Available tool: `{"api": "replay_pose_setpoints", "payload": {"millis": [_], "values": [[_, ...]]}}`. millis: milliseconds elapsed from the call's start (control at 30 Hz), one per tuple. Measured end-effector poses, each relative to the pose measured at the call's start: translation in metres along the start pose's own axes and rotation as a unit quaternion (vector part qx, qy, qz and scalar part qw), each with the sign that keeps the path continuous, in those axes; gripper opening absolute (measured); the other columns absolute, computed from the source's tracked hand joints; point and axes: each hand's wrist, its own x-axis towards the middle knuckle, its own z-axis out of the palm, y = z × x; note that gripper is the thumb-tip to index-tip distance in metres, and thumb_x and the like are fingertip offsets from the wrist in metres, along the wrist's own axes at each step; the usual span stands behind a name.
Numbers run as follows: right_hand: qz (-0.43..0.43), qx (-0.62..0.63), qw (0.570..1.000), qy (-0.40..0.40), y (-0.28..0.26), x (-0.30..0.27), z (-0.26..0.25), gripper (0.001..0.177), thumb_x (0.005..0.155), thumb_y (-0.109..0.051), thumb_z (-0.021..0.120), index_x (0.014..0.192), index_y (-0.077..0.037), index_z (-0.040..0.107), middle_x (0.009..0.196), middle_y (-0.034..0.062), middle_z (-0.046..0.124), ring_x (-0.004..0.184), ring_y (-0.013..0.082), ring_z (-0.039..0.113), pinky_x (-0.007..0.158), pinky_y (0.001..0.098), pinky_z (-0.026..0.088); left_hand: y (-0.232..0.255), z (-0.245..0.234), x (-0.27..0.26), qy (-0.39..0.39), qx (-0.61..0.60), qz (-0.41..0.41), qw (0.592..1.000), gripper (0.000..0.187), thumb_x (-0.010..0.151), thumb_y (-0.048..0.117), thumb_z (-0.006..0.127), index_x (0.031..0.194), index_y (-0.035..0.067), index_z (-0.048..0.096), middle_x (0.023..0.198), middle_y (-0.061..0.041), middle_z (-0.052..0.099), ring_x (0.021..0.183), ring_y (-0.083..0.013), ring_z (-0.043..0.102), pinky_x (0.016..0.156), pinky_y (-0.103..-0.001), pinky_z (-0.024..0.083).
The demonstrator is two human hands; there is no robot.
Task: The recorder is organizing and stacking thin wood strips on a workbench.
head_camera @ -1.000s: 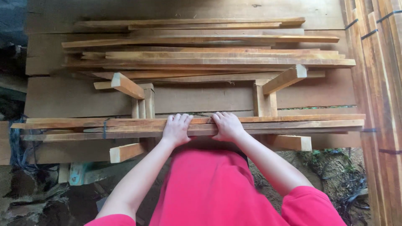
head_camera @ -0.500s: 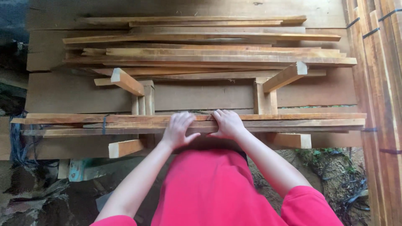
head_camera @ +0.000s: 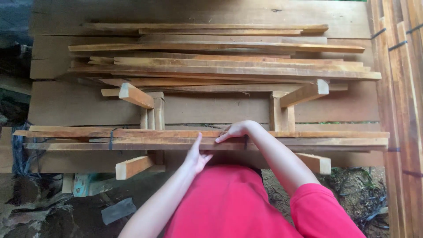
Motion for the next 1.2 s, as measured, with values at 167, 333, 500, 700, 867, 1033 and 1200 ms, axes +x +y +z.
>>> {"api": "replay_pose_setpoints", "payload": {"millis": [167, 333, 500, 700, 867, 1033, 1200], "values": [[0.01, 0.06, 0.997, -0.043, -0.024, -0.034, -0.012, 0.106, 0.069, -0.079, 0.075, 0.149, -0.013, 0.054, 0.159, 0.0168, 0.047, 0.15, 0.0354, 0.038, 0.122, 0.0487, 0.034, -0.005, 0.002, 0.014, 0.023, -0.024, 0.017, 0.999, 0.107, 0.087, 0.049, 0.083, 0.155, -0.007, 0.022, 0.145, -0.028, 0.04, 0.135, -0.0401, 0.049, 0.116, -0.054, 0.04], [0.033, 0.137, 0.988, -0.068, 0.045, 0.06, 0.001, 0.119, 0.066, -0.074, 0.09, 0.158, -0.016, 0.042, 0.16, 0.0192, 0.043, 0.147, 0.0346, 0.043, 0.113, 0.0509, 0.045, -0.007, -0.007, 0.019, 0.038, -0.056, 0.006, 0.998, 0.101, 0.086, 0.042, 0.086, 0.15, -0.011, 0.029, 0.135, -0.027, 0.047, 0.125, -0.0393, 0.055, 0.108, -0.052, 0.048], [0.002, 0.173, 0.979, -0.106, 0.063, 0.084, -0.005, 0.11, 0.074, -0.073, 0.084, 0.156, -0.011, 0.045, 0.15, 0.0199, 0.054, 0.132, 0.0317, 0.058, 0.102, 0.0459, 0.054, -0.004, -0.005, 0.014, 0.032, -0.086, -0.014, 0.996, 0.094, 0.087, 0.041, 0.084, 0.149, -0.008, 0.033, 0.138, -0.025, 0.048, 0.128, -0.0363, 0.056, 0.109, -0.049, 0.051], [-0.002, 0.194, 0.976, -0.1, 0.08, 0.106, 0.001, 0.115, 0.071, -0.07, 0.089, 0.159, -0.014, 0.041, 0.153, 0.0214, 0.051, 0.136, 0.0347, 0.055, 0.103, 0.0477, 0.054, -0.006, -0.007, 0.016, 0.042, -0.053, -0.008, 0.998, 0.101, 0.088, 0.04, 0.084, 0.148, -0.016, 0.026, 0.139, -0.03, 0.044, 0.13, -0.0411, 0.053, 0.111, -0.055, 0.047], [-0.011, 0.116, 0.991, -0.065, 0.043, 0.056, -0.004, 0.122, 0.066, -0.078, 0.084, 0.157, -0.009, 0.042, 0.156, 0.0267, 0.046, 0.143, 0.0398, 0.047, 0.113, 0.0515, 0.045, -0.008, -0.011, 0.017, 0.026, -0.034, -0.002, 0.999, 0.101, 0.088, 0.043, 0.084, 0.148, -0.016, 0.028, 0.136, -0.028, 0.044, 0.128, -0.0398, 0.053, 0.111, -0.054, 0.047], [-0.043, 0.029, 0.999, -0.001, 0.024, 0.031, 0.001, 0.125, 0.06, -0.084, 0.082, 0.155, -0.01, 0.047, 0.153, 0.0252, 0.05, 0.143, 0.042, 0.047, 0.117, 0.0536, 0.041, -0.012, -0.022, 0.009, 0.011, -0.051, -0.015, 0.999, 0.095, 0.085, 0.039, 0.087, 0.146, -0.012, 0.035, 0.129, -0.025, 0.047, 0.121, -0.0377, 0.056, 0.107, -0.052, 0.05], [-0.061, -0.218, 0.93, 0.289, -0.017, -0.041, 0.008, 0.107, 0.063, -0.078, 0.074, 0.15, -0.021, 0.047, 0.135, 0.0077, 0.06, 0.135, 0.0283, 0.052, 0.11, 0.0506, 0.04, -0.018, -0.014, 0.006, -0.099, -0.108, 0.013, 0.989, 0.1, 0.1, 0.051, 0.061, 0.164, 0.008, -0.002, 0.169, -0.018, -0.006, 0.158, -0.0427, 0.007, 0.126, -0.062, 0.014]]}}
